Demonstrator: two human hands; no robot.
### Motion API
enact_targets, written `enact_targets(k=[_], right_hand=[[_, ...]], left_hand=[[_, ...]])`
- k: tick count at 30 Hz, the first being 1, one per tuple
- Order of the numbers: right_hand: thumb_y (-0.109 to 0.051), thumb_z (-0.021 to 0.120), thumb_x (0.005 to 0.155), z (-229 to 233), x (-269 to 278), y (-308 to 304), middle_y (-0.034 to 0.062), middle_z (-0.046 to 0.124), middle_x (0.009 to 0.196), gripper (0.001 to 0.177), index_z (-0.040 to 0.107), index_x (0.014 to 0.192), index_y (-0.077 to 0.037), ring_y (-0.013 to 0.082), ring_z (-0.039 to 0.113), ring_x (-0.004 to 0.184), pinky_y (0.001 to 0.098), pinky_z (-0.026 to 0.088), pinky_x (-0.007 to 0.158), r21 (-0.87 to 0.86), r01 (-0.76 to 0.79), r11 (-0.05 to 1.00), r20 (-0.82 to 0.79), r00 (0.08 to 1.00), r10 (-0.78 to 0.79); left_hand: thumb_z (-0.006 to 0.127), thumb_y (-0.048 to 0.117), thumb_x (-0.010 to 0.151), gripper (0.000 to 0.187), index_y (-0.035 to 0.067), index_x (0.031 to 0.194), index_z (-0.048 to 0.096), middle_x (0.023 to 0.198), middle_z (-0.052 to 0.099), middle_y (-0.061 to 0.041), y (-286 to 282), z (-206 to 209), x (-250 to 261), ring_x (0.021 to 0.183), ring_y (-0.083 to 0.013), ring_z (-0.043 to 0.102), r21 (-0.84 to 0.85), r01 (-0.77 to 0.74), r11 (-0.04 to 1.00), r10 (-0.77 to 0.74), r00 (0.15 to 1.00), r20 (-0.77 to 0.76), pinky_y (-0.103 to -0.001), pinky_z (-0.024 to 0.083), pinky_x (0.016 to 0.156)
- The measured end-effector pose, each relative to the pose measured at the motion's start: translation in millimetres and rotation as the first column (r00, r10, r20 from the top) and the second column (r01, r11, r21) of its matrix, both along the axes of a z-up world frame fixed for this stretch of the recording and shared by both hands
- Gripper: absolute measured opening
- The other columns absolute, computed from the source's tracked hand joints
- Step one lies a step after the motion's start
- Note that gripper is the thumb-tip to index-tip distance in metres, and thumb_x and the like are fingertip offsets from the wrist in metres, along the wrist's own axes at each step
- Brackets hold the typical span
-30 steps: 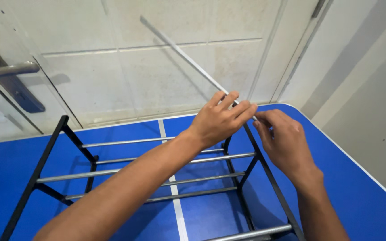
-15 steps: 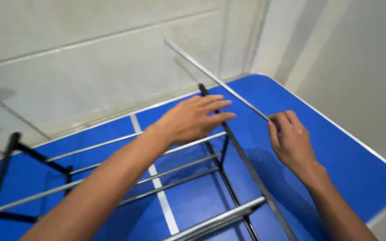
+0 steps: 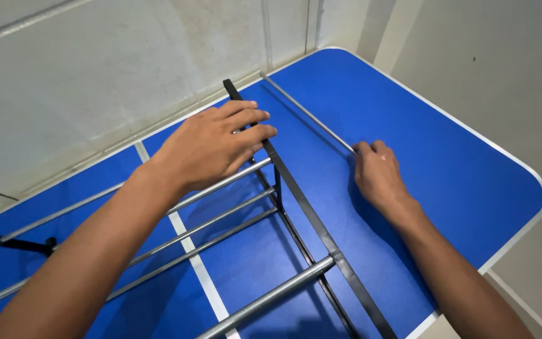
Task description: The person assembles a metal rack by inserting horizontal rods into vertical supports on a blue table. The person repeatedly inserts and removes rods, adjusting their positions to fit the frame.
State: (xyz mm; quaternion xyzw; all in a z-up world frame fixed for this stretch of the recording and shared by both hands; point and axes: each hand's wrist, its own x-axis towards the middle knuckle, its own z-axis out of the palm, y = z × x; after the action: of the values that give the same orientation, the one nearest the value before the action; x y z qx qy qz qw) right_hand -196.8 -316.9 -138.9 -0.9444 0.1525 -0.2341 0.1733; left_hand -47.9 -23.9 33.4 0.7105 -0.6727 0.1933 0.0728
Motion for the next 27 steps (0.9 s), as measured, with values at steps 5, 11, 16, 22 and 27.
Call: enact_targets(k=[5,11,16,22,27], right_hand=[[-0.010,0.058,0.099,-2,1,8,0.0288,0.066,0.104,0.023,0.070,0.117,-0.002,0.0486,0.064,0.097,0.0551,0.053,0.088,-0.013,-0.030,0.999,-0.107,0.994,0.028],[-0.021,0.066,0.092,20,-3,29,0.0241,0.063,0.118,0.037,0.065,0.127,-0.007,0.0431,0.061,0.108,0.0521,0.053,0.092,-0.037,-0.010,0.999,-0.289,0.957,-0.001],[-0.028,0.067,0.093,55,-10,54,0.0221,0.059,0.131,0.051,0.057,0.142,-0.014,0.0430,0.056,0.117,0.0522,0.049,0.098,-0.046,-0.146,0.988,-0.128,0.982,0.139],[-0.023,0.063,0.097,108,-19,86,0.0261,0.049,0.149,0.055,0.053,0.150,-0.014,0.0481,0.048,0.131,0.0528,0.043,0.106,-0.188,-0.361,0.913,0.098,0.918,0.384],[-0.021,0.061,0.100,167,-25,101,0.0209,0.062,0.138,0.044,0.060,0.142,-0.009,0.0405,0.058,0.125,0.0490,0.047,0.104,-0.098,-0.460,0.883,0.147,0.870,0.470]], left_hand=[[0.062,0.020,0.097,0.029,0.012,0.123,0.070,0.132,0.067,-0.009,2,0,1,0.130,-0.0300,0.057,-0.021,0.012,1.000,-0.013,0.999,-0.031,-0.042,0.051,0.102],[0.061,0.021,0.097,0.031,0.013,0.125,0.070,0.134,0.068,-0.009,2,0,3,0.131,-0.0297,0.058,-0.015,0.007,1.000,-0.008,0.999,-0.039,-0.042,0.052,0.103],[0.054,0.025,0.100,0.035,0.013,0.128,0.069,0.140,0.066,-0.007,4,7,-1,0.134,-0.0277,0.055,0.066,-0.082,0.994,0.091,0.986,-0.142,-0.044,0.050,0.101],[0.051,0.037,0.103,0.041,0.011,0.131,0.066,0.144,0.059,-0.014,5,23,-17,0.134,-0.0318,0.053,0.068,-0.137,0.988,0.149,0.961,-0.235,-0.046,0.047,0.103],[0.055,0.038,0.103,0.047,0.002,0.132,0.060,0.134,0.065,-0.018,15,41,-36,0.122,-0.0370,0.059,0.021,-0.181,0.983,0.181,0.954,-0.239,-0.048,0.049,0.100]])
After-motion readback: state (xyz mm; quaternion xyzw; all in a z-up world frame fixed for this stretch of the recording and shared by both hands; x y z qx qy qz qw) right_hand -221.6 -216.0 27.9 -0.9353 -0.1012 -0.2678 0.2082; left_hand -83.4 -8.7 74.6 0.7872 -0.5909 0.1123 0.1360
